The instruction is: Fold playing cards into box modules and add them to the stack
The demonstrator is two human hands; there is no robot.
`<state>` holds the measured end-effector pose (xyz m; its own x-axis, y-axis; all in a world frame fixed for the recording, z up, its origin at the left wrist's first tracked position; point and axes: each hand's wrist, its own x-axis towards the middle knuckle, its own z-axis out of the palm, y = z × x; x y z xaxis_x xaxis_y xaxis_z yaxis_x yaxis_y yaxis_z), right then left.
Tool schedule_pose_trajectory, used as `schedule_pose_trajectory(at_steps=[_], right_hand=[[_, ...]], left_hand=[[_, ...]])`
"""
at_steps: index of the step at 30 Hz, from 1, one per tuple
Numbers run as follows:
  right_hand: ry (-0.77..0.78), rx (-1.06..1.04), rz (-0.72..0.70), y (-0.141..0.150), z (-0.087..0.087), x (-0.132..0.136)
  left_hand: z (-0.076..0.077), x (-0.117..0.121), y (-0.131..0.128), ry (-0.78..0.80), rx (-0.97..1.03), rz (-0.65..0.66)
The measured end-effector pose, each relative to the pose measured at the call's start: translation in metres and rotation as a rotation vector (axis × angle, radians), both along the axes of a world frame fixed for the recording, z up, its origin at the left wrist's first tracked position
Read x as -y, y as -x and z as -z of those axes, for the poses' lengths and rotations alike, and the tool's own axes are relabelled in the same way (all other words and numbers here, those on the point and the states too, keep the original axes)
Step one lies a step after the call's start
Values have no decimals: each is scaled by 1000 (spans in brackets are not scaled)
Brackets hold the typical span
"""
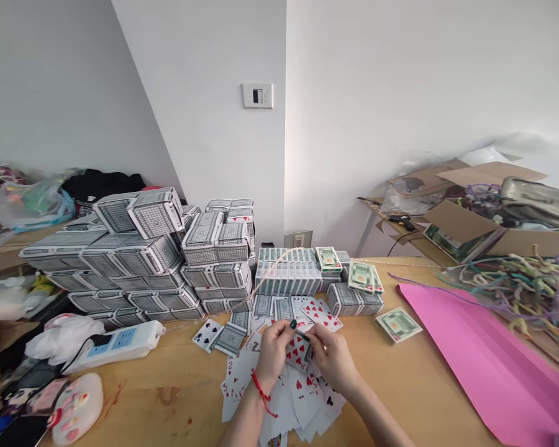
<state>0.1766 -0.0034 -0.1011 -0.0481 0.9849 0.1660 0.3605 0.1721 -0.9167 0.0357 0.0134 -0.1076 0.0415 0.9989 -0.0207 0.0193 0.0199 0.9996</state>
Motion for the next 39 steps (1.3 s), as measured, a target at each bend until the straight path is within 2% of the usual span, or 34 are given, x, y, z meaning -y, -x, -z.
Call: schedule_pose_trajectory(at_steps=[4, 8, 12, 16, 20, 25, 30, 34, 39], right_hand=[[57, -71, 72, -2, 3, -2], [120, -200, 153, -4, 5, -5], [116, -257, 218, -4, 7, -6], [131, -343, 171, -3, 8, -7], [181, -474, 91, -6, 1, -8], [188, -418, 88, -14, 2, -12], [180, -391, 208, -10, 16, -13], [199, -426, 130, -5, 17, -12], [194, -401, -33, -6, 13, -11]], left_hand=[[-1, -1, 4, 34, 21, -38], [-5, 0, 6, 91, 53, 38], [-4, 0, 1, 163, 70, 73], [0, -2, -1, 178, 87, 59], [2, -2, -2, 177, 80, 93], [5, 1, -6, 162, 57, 114], [7, -1, -4, 126, 51, 7], [7, -2, -2, 81, 14, -46], [2, 1, -1, -10, -81, 8]])
